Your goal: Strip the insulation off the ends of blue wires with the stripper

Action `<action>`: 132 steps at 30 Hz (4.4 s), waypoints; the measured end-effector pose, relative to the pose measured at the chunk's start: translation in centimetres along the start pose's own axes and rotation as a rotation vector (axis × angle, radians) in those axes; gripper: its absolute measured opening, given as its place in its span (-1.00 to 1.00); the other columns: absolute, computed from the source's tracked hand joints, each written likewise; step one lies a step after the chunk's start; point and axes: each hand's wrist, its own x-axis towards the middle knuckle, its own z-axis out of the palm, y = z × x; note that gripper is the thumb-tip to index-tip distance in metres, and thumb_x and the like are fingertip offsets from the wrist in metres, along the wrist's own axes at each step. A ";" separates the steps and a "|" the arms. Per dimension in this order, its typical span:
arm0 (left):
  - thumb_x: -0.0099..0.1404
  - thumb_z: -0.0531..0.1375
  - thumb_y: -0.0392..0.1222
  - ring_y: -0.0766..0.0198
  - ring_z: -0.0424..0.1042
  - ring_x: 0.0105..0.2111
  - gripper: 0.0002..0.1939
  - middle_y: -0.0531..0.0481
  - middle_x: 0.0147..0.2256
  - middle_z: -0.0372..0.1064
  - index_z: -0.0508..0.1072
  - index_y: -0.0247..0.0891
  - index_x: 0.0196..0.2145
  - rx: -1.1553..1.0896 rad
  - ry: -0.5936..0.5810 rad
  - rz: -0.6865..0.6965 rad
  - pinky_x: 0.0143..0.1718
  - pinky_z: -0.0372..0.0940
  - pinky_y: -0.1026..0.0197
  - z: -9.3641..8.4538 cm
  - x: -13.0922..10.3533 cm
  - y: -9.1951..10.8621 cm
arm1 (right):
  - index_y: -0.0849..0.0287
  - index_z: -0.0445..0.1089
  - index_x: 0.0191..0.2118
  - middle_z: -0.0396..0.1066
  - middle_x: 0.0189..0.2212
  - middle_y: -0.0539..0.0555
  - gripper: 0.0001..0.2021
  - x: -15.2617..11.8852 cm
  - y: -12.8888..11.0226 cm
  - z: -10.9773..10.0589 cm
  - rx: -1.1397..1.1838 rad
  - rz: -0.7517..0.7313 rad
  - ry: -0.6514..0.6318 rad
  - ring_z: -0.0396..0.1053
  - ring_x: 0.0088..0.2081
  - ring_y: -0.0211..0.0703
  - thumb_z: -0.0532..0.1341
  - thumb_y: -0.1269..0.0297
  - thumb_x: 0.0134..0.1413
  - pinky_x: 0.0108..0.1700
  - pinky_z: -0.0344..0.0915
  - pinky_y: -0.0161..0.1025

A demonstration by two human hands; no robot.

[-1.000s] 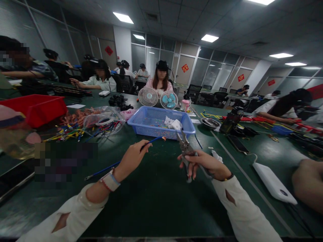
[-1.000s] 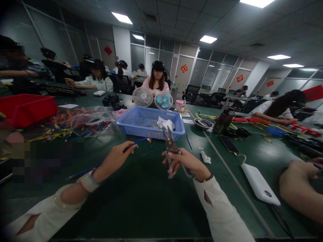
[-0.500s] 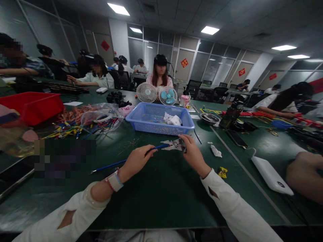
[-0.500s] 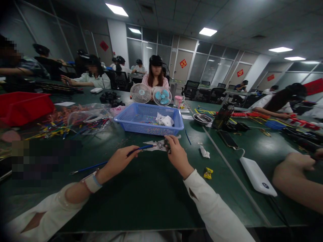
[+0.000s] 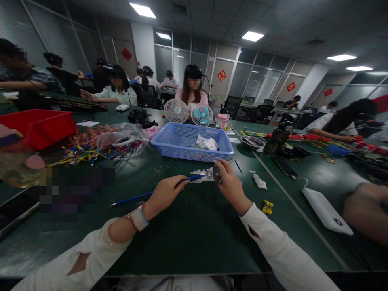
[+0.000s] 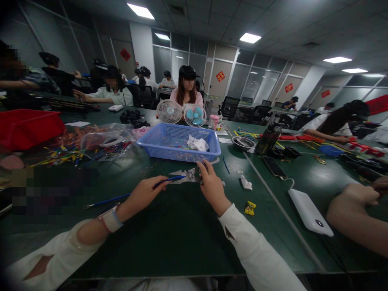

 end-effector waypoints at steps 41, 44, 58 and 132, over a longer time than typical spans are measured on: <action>0.37 0.06 -0.09 0.17 0.50 -0.33 -0.71 -0.01 -0.34 0.54 0.53 -0.21 -0.15 -0.026 0.046 -0.009 -0.22 0.35 0.18 0.2 0.1 -0.4 | 0.22 0.03 0.25 0.13 0.16 0.30 -0.28 0.1 -0.6 -0.5 -0.022 -0.056 0.068 0.16 0.16 0.11 -0.02 0.64 -0.13 0.12 0.23 0.07; 0.37 0.05 -0.08 0.17 0.51 -0.32 -0.71 -0.01 -0.34 0.54 0.53 -0.20 -0.15 -0.025 0.044 -0.016 -0.23 0.35 0.18 0.2 0.1 -0.3 | 0.26 0.04 0.25 0.11 0.17 0.31 -0.27 0.0 -0.6 -0.3 -0.028 -0.060 0.052 0.15 0.17 0.10 -0.02 0.65 -0.16 0.15 0.21 0.05; 0.38 0.06 -0.07 0.30 0.45 -0.53 -0.69 0.01 -0.37 0.50 0.52 -0.25 -0.12 -0.109 0.030 -0.035 -0.45 0.35 0.29 0.5 -0.2 -0.2 | 0.41 -0.02 0.27 0.04 0.23 0.39 -0.30 -0.2 -0.9 0.8 -0.104 -0.108 0.029 0.05 0.24 0.11 -0.03 0.65 -0.09 0.23 0.09 0.07; 0.33 0.08 -0.03 0.32 0.40 -0.58 -0.66 -0.01 -0.39 0.51 0.54 -0.29 -0.16 -0.226 -0.089 -0.107 -0.53 0.28 0.32 0.0 0.3 -0.4 | 0.25 0.27 -0.14 0.39 -0.25 0.18 -0.78 0.6 -0.4 -0.9 -0.192 -0.073 -0.171 0.30 -0.23 -0.05 0.12 0.42 0.04 -0.17 0.14 -0.20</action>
